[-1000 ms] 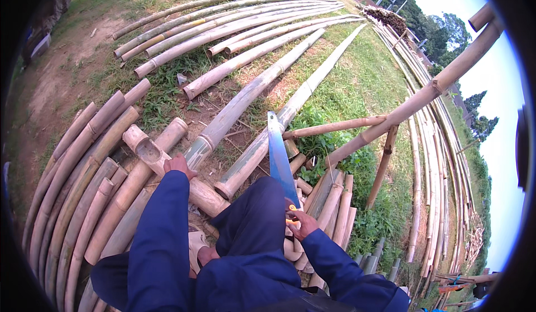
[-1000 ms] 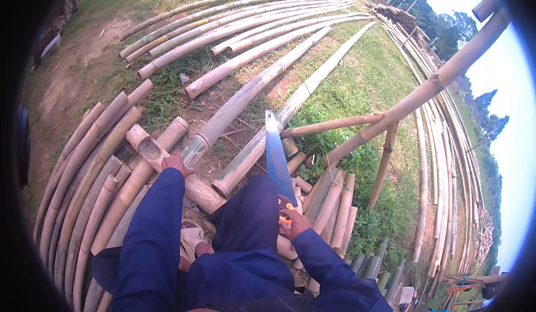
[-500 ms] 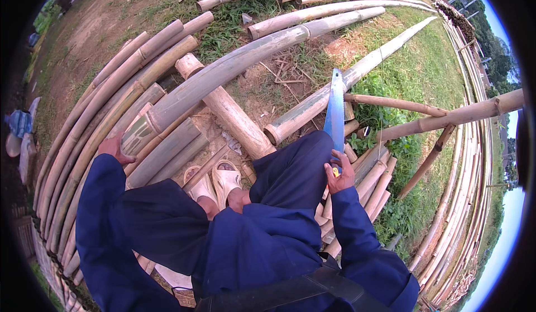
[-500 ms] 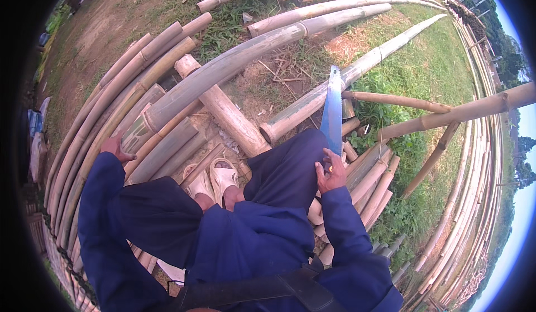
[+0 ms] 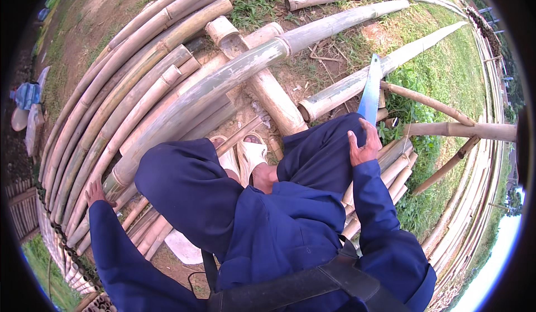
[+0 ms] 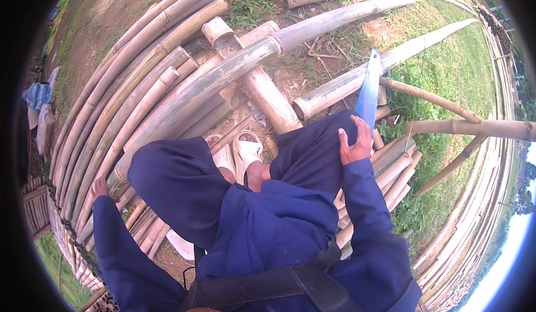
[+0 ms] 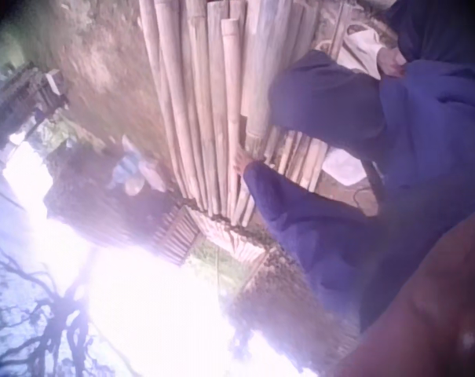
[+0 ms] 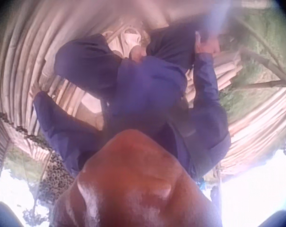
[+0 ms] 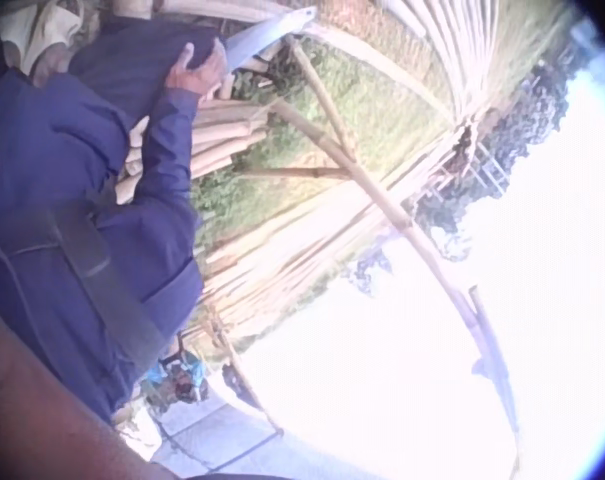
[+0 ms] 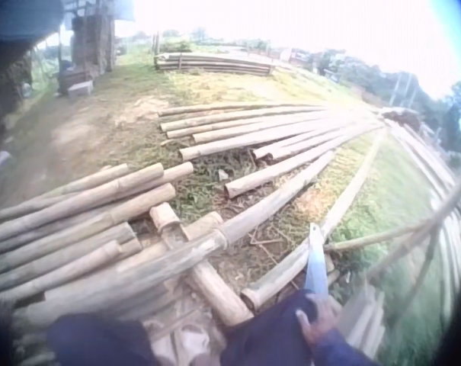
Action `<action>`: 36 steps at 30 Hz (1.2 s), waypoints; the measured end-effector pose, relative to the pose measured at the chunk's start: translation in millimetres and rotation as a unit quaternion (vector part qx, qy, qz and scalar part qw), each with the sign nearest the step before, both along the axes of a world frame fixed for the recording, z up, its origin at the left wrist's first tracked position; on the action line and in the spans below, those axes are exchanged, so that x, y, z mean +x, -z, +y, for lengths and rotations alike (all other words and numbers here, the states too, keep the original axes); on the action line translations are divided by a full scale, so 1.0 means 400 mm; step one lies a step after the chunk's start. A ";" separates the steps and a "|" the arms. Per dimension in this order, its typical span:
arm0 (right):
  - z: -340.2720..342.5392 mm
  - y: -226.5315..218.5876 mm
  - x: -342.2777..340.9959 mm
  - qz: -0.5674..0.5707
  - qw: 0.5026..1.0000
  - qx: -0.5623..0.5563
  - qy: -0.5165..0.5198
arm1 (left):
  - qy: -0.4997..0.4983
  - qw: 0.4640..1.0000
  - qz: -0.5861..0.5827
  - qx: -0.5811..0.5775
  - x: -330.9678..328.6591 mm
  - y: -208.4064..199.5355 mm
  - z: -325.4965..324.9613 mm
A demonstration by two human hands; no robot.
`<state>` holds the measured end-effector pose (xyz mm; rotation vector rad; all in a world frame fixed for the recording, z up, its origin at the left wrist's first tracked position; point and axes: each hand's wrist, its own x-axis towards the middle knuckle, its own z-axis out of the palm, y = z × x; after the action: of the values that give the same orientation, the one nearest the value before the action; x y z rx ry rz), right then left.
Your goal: The person uses a hand saw to cut bamboo poles into shorter sections. They position each pole on a makeshift sawhorse, saw through it, and then move the cut pieces aside.
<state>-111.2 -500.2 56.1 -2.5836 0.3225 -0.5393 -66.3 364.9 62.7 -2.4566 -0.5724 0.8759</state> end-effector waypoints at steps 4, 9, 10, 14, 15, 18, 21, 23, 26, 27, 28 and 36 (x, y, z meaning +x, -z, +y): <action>0.034 0.027 0.005 0.013 0.999 -0.044 -0.023 | 0.059 0.994 0.036 0.088 0.096 -0.010 -0.066; 0.047 0.034 -0.001 0.019 0.997 -0.072 0.002 | 0.285 0.919 -0.199 -0.187 0.349 0.024 -0.274; 0.047 0.034 0.000 0.017 0.997 -0.070 0.008 | 0.317 0.882 -0.244 -0.251 0.409 0.006 -0.397; 0.047 0.039 0.008 0.013 0.998 -0.054 0.012 | 0.314 0.867 -0.232 -0.311 0.542 -0.083 -0.918; 0.046 0.036 0.010 0.013 0.998 -0.054 0.015 | 0.339 0.857 -0.216 -0.322 0.557 -0.094 -1.017; 0.044 0.050 0.019 0.017 0.999 -0.044 0.024 | 0.367 0.842 -0.108 -0.381 0.607 -0.056 -1.212; 0.036 0.054 0.015 0.020 0.998 -0.045 0.036 | 0.362 0.832 -0.018 -0.421 0.617 -0.022 -1.337; 0.034 0.054 0.018 0.019 0.998 -0.041 0.037 | 0.358 0.823 0.012 -0.441 0.611 0.012 -1.384; 0.036 0.053 0.025 0.023 0.998 -0.048 0.039 | 0.346 0.818 0.042 -0.458 0.593 0.045 -1.418; 0.039 0.047 0.030 0.024 0.998 -0.048 0.042 | 0.346 0.814 0.041 -0.464 0.584 0.050 -1.419; 0.042 0.043 0.034 0.025 0.998 -0.048 0.044 | 0.346 0.810 0.039 -0.471 0.581 0.059 -1.422; 0.052 0.038 0.052 0.023 0.998 -0.052 0.040 | 0.313 0.805 0.059 -0.500 0.606 0.100 -1.404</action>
<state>-90.5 -479.4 41.0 -2.6957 0.4257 -0.5371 176.3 -196.8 22.9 -3.0709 0.9910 1.1847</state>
